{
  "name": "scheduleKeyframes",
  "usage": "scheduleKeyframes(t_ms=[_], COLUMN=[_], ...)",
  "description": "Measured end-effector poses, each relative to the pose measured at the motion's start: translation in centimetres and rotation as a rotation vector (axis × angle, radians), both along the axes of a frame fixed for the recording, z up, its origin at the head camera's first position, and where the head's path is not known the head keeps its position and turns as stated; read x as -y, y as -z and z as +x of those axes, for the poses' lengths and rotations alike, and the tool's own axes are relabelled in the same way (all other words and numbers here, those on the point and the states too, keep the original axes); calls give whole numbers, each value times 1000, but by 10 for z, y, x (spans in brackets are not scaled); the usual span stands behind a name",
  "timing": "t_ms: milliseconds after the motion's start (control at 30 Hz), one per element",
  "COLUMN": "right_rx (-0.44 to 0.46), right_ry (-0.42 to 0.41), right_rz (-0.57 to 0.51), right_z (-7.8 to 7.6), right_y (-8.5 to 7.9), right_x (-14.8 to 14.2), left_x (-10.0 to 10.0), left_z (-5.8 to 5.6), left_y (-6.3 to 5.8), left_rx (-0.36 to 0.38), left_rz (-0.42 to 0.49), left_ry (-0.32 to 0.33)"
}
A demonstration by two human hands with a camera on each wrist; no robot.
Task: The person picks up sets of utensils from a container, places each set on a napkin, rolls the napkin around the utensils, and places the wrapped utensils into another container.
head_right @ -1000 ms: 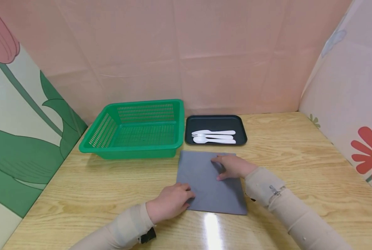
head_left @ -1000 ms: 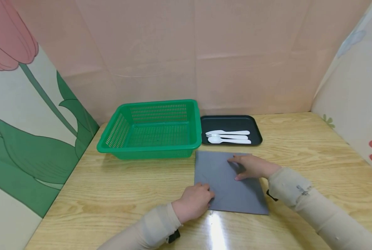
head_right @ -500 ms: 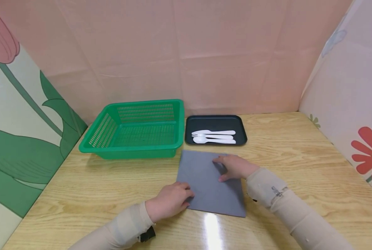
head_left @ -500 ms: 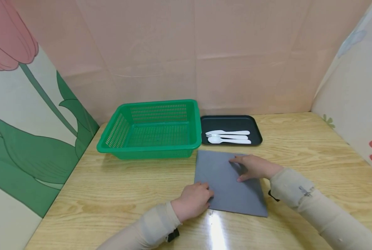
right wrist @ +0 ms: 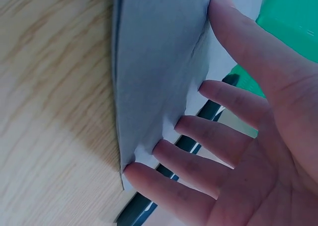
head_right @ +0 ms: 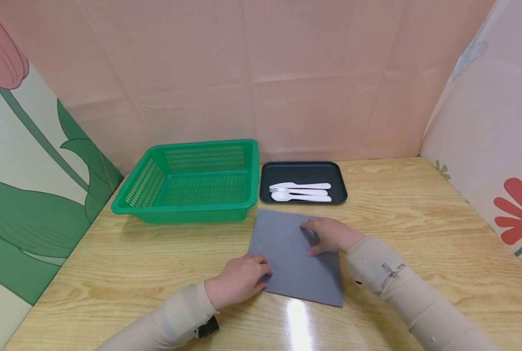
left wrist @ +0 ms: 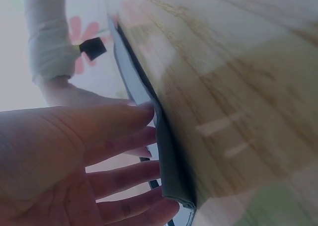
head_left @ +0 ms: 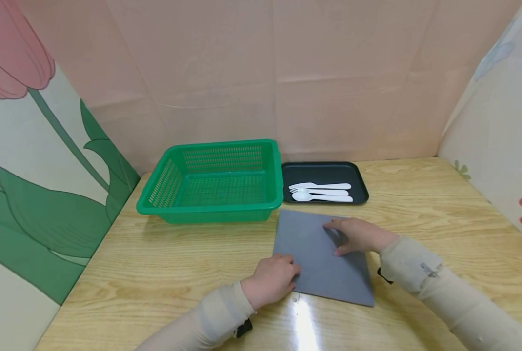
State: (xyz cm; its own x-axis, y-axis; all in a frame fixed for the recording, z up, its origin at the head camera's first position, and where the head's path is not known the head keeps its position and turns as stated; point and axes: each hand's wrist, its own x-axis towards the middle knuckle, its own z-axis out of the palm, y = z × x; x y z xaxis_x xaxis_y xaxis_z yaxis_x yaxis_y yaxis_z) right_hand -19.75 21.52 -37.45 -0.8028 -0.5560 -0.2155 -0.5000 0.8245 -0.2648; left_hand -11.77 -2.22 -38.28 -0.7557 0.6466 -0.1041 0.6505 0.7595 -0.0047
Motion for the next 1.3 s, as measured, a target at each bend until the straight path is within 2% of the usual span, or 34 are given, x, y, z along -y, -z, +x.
scheduleKeyframes(t_ms=[367,800,1300], right_rx=[1,-23,-23], right_ry=[26,46,70], right_rz=[20,55,76], right_z=[2,5,5], right_y=[0,2,2], right_x=[1,1,1], left_x=[1,0,0], left_z=[-1,-2,-3], left_y=[-1,-3,-1], left_rx=[4,17,20], left_rz=[14,2,3], left_ry=[1,-34,-42])
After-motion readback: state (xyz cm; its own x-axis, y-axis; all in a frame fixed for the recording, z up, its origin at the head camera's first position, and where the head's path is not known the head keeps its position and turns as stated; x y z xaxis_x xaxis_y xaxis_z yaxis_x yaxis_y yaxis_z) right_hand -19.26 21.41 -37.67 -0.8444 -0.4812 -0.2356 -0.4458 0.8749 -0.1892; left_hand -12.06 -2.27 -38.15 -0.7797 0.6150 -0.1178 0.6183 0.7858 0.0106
